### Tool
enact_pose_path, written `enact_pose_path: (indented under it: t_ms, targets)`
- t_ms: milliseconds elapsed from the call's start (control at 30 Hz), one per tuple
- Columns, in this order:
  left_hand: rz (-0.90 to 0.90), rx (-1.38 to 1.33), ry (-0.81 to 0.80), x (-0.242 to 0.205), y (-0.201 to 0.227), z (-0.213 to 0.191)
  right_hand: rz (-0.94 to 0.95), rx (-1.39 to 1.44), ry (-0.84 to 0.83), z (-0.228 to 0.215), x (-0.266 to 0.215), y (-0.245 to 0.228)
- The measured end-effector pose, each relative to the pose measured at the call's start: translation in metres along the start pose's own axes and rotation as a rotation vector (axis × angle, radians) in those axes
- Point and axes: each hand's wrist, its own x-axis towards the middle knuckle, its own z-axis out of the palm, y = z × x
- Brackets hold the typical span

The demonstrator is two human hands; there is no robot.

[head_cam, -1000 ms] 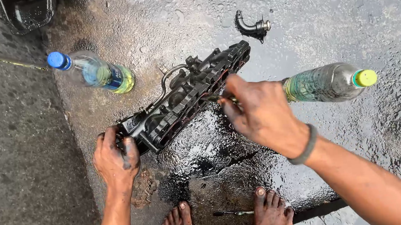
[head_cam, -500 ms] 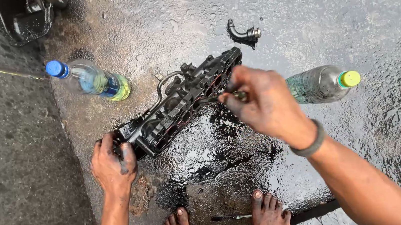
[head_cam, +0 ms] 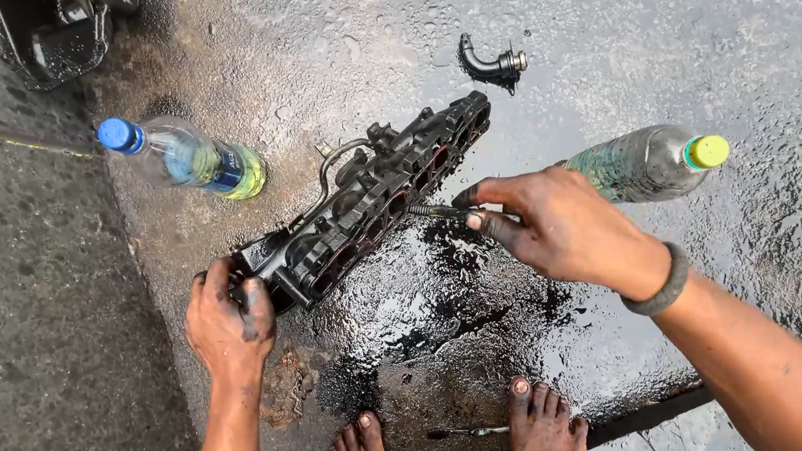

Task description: Cleaning a vehicle engine manifold using a brush and cleaning liquid.

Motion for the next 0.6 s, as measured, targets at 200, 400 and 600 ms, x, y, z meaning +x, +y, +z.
enact_pose_path:
  t_ms: [200,400,600]
  targets:
    - [0.047,-0.024,0.001,0.002,-0.013,0.006,-0.067,-0.609,-0.242,0.000,-0.005,-0.016]
    - [0.017,-0.042,-0.004,0.005,-0.012,0.006,-0.381,-0.488,0.142,-0.005,-0.009,-0.018]
    - [-0.009,-0.032,-0.029,0.006,-0.012,0.006,-0.214,-0.078,0.112,0.025,-0.007,-0.006]
